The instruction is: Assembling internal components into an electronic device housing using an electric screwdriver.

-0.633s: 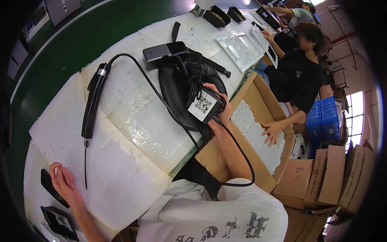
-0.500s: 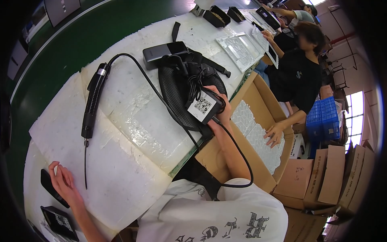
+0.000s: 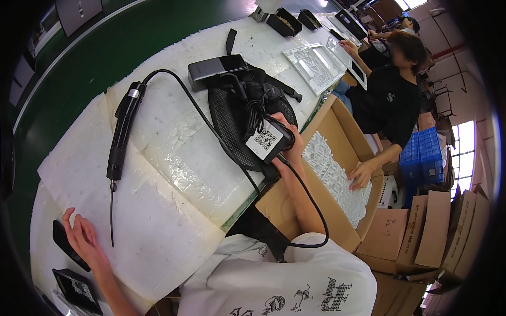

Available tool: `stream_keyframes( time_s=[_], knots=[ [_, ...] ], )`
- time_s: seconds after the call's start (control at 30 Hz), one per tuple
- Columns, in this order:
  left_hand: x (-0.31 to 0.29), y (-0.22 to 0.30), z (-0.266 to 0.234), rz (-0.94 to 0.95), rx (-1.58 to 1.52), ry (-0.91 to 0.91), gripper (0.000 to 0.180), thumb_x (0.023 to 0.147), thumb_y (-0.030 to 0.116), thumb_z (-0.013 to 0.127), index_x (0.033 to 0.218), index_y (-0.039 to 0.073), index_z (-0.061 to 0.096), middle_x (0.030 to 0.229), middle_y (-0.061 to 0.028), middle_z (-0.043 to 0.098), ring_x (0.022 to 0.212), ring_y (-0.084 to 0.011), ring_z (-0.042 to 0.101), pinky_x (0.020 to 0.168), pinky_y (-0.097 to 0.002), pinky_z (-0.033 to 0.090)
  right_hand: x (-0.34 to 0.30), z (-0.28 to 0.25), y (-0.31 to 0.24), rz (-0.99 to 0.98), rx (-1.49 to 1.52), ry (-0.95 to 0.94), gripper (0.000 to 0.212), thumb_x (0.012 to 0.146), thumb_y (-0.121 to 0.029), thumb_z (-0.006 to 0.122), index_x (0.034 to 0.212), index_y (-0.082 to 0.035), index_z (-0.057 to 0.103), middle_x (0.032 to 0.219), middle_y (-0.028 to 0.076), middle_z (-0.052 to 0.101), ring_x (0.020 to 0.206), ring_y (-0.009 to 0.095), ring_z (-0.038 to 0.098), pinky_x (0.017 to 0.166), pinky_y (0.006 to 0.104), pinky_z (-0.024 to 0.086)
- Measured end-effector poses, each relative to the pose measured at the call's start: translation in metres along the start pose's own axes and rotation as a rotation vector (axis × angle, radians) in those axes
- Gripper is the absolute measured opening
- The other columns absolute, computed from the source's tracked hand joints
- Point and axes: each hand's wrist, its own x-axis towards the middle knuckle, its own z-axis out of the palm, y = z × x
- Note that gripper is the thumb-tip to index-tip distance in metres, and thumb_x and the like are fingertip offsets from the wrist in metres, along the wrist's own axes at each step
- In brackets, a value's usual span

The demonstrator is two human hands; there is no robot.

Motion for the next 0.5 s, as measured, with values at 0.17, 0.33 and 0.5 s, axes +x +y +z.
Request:
stream_keyframes(
  time_s=[0.17,0.33,0.5],
  knots=[
    [-0.0003,-0.0007,-0.0015,0.013,0.009,-0.013,0.023,0.104,0.014,0.045,0.124,0.003,0.05,0.061,0.0052,0.028,0.053,-0.0027,0.024,0.049,-0.0229,0.018,-0.0002,-0.001,-0.0002,-0.017,0.001,-0.047,0.04,0.091,-0.036,0.057,0.108,0.0,0.052,0.099,0.012,0.063,0.089,0.021,0.069,0.082,0.0315,0.058],
    [-0.0003,-0.0002,-0.0023,0.006,0.011,-0.017,0.023,0.104,0.014,0.045,0.123,0.003,0.05,0.061,0.0053,0.028,0.053,-0.0028,0.024,0.049,-0.0229,0.018,0.0016,-0.0027,0.0023,0.022,0.002,-0.016,0.045,0.091,-0.041,0.057,0.108,0.0,0.051,0.099,0.013,0.063,0.089,0.021,0.068,0.081,0.0306,0.058],
    [-0.0004,-0.0002,-0.0003,0.003,0.027,-0.024,0.023,0.103,0.014,0.045,0.122,0.003,0.051,0.061,0.0054,0.028,0.053,-0.0029,0.024,0.049,-0.023,0.018,0.001,0.0029,-0.0013,0.024,-0.021,0.013,0.034,0.091,-0.031,0.052,0.106,0.0,0.052,0.097,0.012,0.063,0.085,0.02,0.068,0.077,0.029,0.058]
  ],
)
